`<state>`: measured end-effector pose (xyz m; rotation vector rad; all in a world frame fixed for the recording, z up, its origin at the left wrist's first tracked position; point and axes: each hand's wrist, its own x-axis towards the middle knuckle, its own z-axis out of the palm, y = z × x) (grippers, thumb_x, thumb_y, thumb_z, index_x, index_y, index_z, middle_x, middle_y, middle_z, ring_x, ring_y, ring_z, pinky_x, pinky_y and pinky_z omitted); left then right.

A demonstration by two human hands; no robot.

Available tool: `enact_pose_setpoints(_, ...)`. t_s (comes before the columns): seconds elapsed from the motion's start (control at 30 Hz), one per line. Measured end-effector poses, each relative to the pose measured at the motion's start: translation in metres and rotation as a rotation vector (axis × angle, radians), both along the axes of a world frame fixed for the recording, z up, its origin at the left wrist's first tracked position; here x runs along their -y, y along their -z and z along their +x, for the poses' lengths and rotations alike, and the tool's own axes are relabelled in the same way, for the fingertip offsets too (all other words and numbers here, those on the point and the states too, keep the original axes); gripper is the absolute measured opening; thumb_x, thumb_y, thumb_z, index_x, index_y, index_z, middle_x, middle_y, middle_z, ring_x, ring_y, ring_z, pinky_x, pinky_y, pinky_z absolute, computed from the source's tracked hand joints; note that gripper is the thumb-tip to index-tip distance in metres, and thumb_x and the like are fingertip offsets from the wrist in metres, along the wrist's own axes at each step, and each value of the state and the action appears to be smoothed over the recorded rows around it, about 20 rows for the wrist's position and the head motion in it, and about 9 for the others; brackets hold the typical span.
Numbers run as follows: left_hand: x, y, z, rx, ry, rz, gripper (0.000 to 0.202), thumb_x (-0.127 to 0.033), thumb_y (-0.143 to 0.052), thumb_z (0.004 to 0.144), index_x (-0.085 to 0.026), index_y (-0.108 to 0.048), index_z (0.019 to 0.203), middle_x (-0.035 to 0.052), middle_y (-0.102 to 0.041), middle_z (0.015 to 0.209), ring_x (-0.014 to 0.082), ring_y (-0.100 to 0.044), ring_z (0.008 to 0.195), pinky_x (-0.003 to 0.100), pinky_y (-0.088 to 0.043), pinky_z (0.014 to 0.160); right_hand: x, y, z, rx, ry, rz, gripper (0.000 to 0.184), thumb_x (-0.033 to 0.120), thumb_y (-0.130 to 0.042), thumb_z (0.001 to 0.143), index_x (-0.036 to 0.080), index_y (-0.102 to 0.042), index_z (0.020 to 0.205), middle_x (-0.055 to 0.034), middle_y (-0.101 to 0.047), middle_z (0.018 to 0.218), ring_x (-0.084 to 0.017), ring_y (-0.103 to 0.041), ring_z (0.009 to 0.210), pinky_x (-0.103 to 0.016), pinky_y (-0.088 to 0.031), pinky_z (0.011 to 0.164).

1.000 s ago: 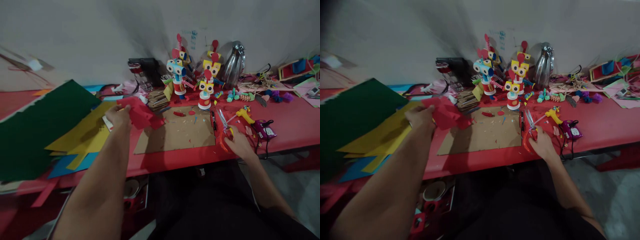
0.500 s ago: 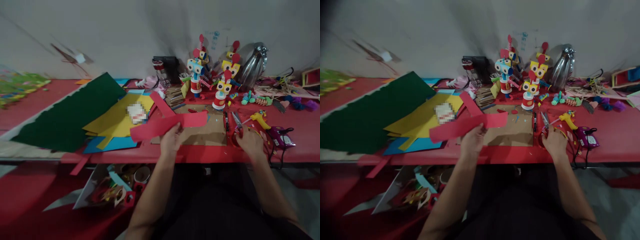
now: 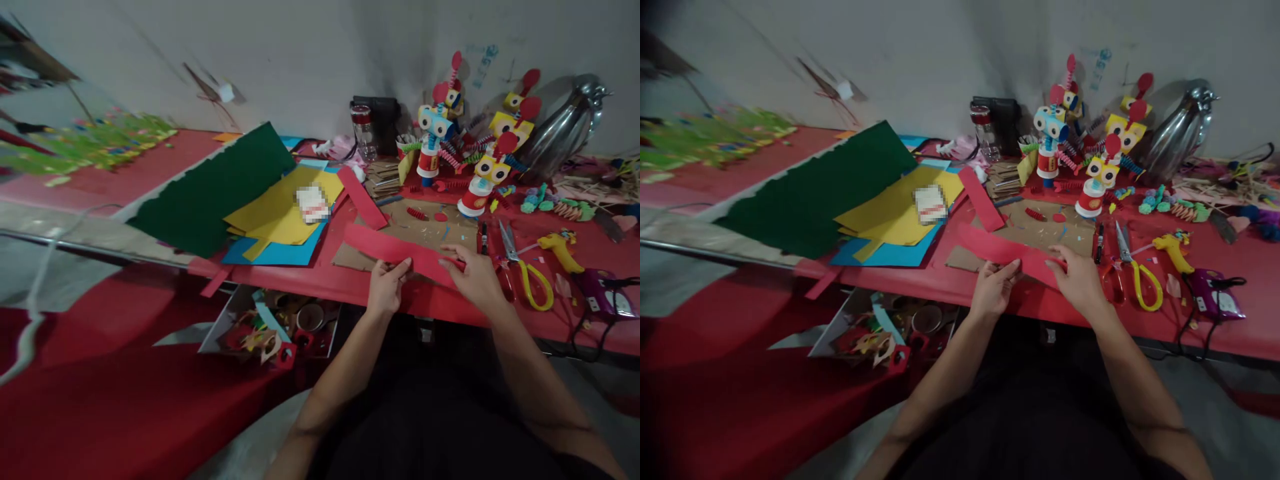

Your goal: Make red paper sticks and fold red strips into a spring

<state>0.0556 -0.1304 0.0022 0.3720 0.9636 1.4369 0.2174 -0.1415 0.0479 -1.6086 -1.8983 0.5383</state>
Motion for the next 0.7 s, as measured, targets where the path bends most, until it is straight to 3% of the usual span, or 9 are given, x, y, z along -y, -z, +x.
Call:
enact_pose_setpoints(0.1,-0.007,0.0,-0.024,-0.008,-0.073,0.015,0.038,-0.025,-0.088,0.039,-0.017,-0.065,0.068,0.0005,-0.071,0.068,0.0141,-0.067,0.062,0.026,-0.054,0.061,-0.001,0.008,0.002,-0.09,0.001,-0.048,0.021,0.028,-0.055,0.083,0.024,-0.069,0.097,-0.0037,-0.075,0.093,-0.019,-0.068,0.074,-0.032,-0.052,0.069)
enact_pose_setpoints(0.23,-0.014,-0.001,-0.069,-0.158,-0.229,0.052,0.038,-0.025,-0.088,0.035,-0.016,-0.065,0.063,-0.0008,-0.068,0.061,0.0113,-0.063,0.054,0.022,-0.051,0.056,0.001,0.015,0.016,-0.087,0.013,-0.085,0.021,0.027,-0.058,0.08,0.026,-0.07,0.097,-0.0021,-0.075,0.09,-0.021,-0.069,0.079,-0.035,-0.052,0.074)
enact_pose_setpoints(0.33,-0.014,0.001,-0.095,-0.326,-0.17,0.049,0.034,-0.026,-0.086,0.038,-0.016,-0.066,0.063,-0.0006,-0.068,0.059,0.0115,-0.061,0.051,0.023,-0.051,0.053,-0.001,0.015,0.021,-0.075,0.038,-0.039,0.021,0.03,-0.057,0.082,0.028,-0.072,0.095,-0.0014,-0.075,0.09,-0.022,-0.069,0.083,-0.037,-0.053,0.076)
enact_pose_setpoints(0.47,-0.018,0.002,-0.121,-0.735,-0.203,0.174,0.018,-0.027,-0.079,0.05,-0.019,-0.066,0.06,-0.0013,-0.066,0.058,0.0143,-0.062,0.056,0.026,-0.051,0.057,-0.005,0.011,0.023,-0.001,0.056,0.228,0.025,0.027,-0.049,0.087,0.028,-0.073,0.087,-0.0014,-0.075,0.09,-0.022,-0.067,0.089,-0.041,-0.05,0.085)
enact_pose_setpoints(0.57,-0.025,-0.002,-0.145,-1.156,-0.267,0.313,0.003,-0.023,-0.069,0.065,-0.022,-0.069,0.063,0.0005,-0.07,0.068,0.0183,-0.066,0.072,0.031,-0.053,0.073,-0.006,0.015,0.022,0.154,0.004,0.416,0.029,0.022,-0.047,0.088,0.029,-0.074,0.083,-0.0018,-0.075,0.089,-0.022,-0.064,0.092,-0.043,-0.046,0.089)
enact_pose_setpoints(0.7,-0.022,-0.005,-0.159,-1.54,-0.511,0.352,0.016,-0.019,-0.057,0.077,-0.022,-0.073,0.079,0.0078,-0.074,0.09,0.0248,-0.065,0.096,0.043,-0.046,0.094,-0.005,0.031,0.02,0.342,-0.06,0.473,0.029,0.015,-0.049,0.085,0.029,-0.074,0.09,-0.0037,-0.073,0.092,-0.022,-0.061,0.092,-0.041,-0.044,0.084)
